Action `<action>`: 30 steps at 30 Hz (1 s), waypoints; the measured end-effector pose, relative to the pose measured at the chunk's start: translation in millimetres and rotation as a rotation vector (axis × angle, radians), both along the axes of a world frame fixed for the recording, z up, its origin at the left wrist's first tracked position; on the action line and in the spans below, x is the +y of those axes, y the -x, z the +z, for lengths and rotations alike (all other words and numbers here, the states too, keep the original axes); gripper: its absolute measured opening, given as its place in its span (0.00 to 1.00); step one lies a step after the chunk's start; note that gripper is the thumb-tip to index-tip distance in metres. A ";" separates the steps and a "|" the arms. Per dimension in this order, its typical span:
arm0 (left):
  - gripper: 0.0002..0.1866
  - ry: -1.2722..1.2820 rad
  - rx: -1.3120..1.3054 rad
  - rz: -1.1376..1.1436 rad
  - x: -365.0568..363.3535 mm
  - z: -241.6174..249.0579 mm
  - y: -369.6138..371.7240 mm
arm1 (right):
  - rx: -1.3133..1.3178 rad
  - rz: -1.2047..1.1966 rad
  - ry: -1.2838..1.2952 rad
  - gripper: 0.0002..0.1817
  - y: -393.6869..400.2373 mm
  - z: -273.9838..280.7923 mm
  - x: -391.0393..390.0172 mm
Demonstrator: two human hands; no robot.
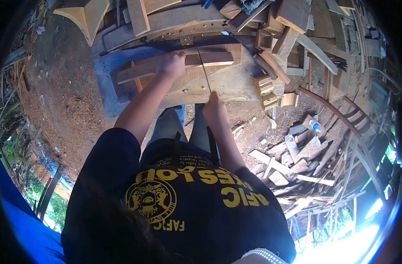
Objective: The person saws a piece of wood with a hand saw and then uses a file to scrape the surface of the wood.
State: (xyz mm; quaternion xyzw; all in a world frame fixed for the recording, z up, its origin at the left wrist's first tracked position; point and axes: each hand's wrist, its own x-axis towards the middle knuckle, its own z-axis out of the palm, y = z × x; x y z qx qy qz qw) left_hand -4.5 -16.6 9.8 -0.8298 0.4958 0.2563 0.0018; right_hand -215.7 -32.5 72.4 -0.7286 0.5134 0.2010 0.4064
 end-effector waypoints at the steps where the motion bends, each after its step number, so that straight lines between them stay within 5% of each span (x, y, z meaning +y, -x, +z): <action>1: 0.14 -0.052 0.008 -0.009 -1.6 0.5 -0.4 | 0.001 0.001 0.000 0.20 -13.6 -6.8 -7.3; 4: 0.14 -0.107 0.026 -0.005 -6.7 11.3 -3.0 | -0.015 -0.027 0.036 0.20 -35.2 -21.6 -18.3; 6: 0.14 -0.116 0.041 -0.004 -4.6 14.2 -4.5 | -0.114 -0.047 0.135 0.08 -17.4 -14.8 -4.5; 10: 0.14 -0.077 0.035 0.024 -1.4 2.9 -3.0 | -0.015 -0.074 0.060 0.09 13.1 8.6 10.9; 12: 0.14 -0.067 0.029 0.021 -2.9 1.9 -1.3 | 0.078 -0.008 -0.011 0.19 3.2 4.1 0.0; 30: 0.20 -0.316 0.157 0.024 -31.3 22.6 -28.5 | -0.021 -0.037 0.047 0.16 -36.8 10.6 -23.4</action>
